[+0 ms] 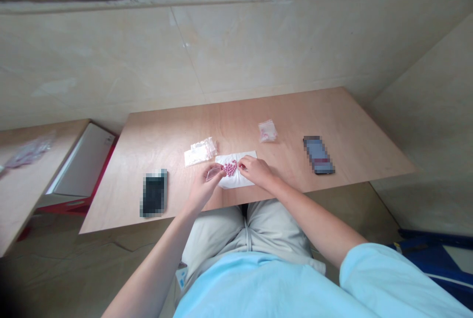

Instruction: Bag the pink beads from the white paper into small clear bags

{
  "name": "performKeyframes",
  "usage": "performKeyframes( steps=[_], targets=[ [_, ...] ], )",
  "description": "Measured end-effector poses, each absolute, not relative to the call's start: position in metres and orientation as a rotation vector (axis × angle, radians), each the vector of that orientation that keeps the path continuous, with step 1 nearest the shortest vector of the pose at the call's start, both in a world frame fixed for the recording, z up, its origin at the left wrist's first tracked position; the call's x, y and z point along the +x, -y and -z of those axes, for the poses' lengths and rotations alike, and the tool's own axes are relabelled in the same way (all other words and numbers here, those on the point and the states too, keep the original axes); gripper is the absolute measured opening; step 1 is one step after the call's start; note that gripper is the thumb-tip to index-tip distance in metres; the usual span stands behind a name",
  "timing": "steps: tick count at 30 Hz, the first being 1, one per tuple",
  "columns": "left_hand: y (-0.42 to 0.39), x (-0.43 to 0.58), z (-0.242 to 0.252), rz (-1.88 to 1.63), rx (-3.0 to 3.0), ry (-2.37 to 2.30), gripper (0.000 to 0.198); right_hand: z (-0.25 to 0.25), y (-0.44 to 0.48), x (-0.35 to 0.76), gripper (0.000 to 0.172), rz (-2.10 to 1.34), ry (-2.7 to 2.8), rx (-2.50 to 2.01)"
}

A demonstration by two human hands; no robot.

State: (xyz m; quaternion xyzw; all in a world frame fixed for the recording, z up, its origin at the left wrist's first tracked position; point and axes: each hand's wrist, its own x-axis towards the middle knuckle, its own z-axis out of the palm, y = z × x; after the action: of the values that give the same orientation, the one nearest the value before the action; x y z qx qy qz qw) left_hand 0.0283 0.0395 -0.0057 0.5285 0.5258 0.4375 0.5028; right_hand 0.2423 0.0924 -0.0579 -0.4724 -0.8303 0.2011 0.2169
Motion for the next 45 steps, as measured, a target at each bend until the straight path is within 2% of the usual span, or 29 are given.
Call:
performKeyframes(
  steps=[7, 19, 24, 29, 34, 37, 43, 45],
  targets=[
    [-0.039, 0.030, 0.005, -1.130, 0.860, -0.936, 0.025, 0.059, -0.092, 0.239, 0.012, -0.523, 2.320, -1.395],
    [-0.038, 0.031, 0.007, -1.070, 0.820, -0.945, 0.024, 0.048, -0.090, 0.243, 0.011, -0.523, 2.380, -1.450],
    [-0.038, 0.031, 0.006, -1.029, 0.920, -1.003, 0.025, 0.039, -0.094, 0.247, 0.007, -0.681, 2.260, -1.369],
    [-0.033, 0.035, 0.005, -0.881, 1.185, -1.092, 0.026, 0.010, -0.085, 0.234, 0.017, -0.929, 1.792, -1.231],
    [-0.030, 0.039, 0.005, -0.844, 1.237, -1.004, 0.032, -0.016, -0.067, 0.222, 0.013, -1.011, 1.910, -1.027],
    [-0.031, 0.038, 0.003, -0.857, 1.220, -1.027, 0.028, -0.005, -0.075, 0.230, 0.015, -0.979, 1.895, -1.077],
    [-0.032, 0.039, 0.002, -0.961, 1.039, -1.012, 0.025, 0.038, -0.097, 0.252, 0.011, -0.689, 2.094, -1.295],
    [-0.033, 0.039, 0.003, -0.970, 0.977, -0.999, 0.025, 0.045, -0.098, 0.254, 0.016, -0.643, 2.179, -1.330]
  ],
)
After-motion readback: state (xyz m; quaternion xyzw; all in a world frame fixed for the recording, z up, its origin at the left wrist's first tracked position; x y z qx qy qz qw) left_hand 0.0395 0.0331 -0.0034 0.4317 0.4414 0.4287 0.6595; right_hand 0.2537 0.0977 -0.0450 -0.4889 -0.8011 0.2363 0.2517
